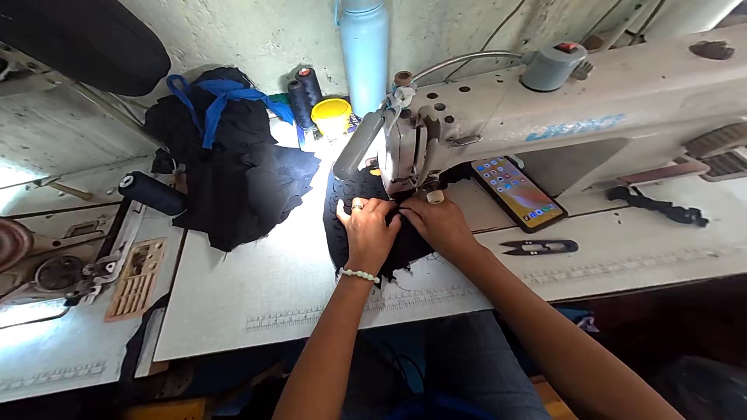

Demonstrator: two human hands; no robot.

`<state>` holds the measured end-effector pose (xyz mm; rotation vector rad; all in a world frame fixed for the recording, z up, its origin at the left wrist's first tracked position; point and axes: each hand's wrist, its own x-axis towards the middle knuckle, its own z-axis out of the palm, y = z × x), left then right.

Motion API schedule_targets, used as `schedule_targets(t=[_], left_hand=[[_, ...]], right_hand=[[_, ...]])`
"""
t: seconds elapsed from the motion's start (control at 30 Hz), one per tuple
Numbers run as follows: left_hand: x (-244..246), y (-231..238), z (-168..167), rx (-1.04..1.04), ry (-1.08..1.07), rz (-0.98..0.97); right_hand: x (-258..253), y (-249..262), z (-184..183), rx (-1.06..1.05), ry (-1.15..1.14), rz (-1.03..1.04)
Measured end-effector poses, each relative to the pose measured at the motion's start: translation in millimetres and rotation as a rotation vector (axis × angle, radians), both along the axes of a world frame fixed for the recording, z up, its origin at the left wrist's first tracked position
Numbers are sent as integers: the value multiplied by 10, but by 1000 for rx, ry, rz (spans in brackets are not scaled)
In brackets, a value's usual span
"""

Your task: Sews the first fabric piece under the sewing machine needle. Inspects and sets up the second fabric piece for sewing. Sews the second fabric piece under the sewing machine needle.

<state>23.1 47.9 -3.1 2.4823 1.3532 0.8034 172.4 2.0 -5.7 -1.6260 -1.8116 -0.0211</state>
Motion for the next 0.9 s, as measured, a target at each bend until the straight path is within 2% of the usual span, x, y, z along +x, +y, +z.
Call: schedule_targets(t=[0.13, 0.3, 0.43, 0.67, 0.9], left_hand=[[-8, 56, -20, 150, 29, -42], [-88, 146, -45, 206, 40, -169], [-117, 124, -15, 216, 103, -202], [-193, -176, -22, 234, 163, -259], [-283, -247, -90, 208, 163, -221]], right_hand=[[-83, -97, -65, 33, -69, 5], [-159, -290, -188, 125, -205, 65], [-225, -368, -233, 140, -193, 48], [-267, -400, -172, 81, -118, -4], [-174, -322, 7, -100, -229, 159]])
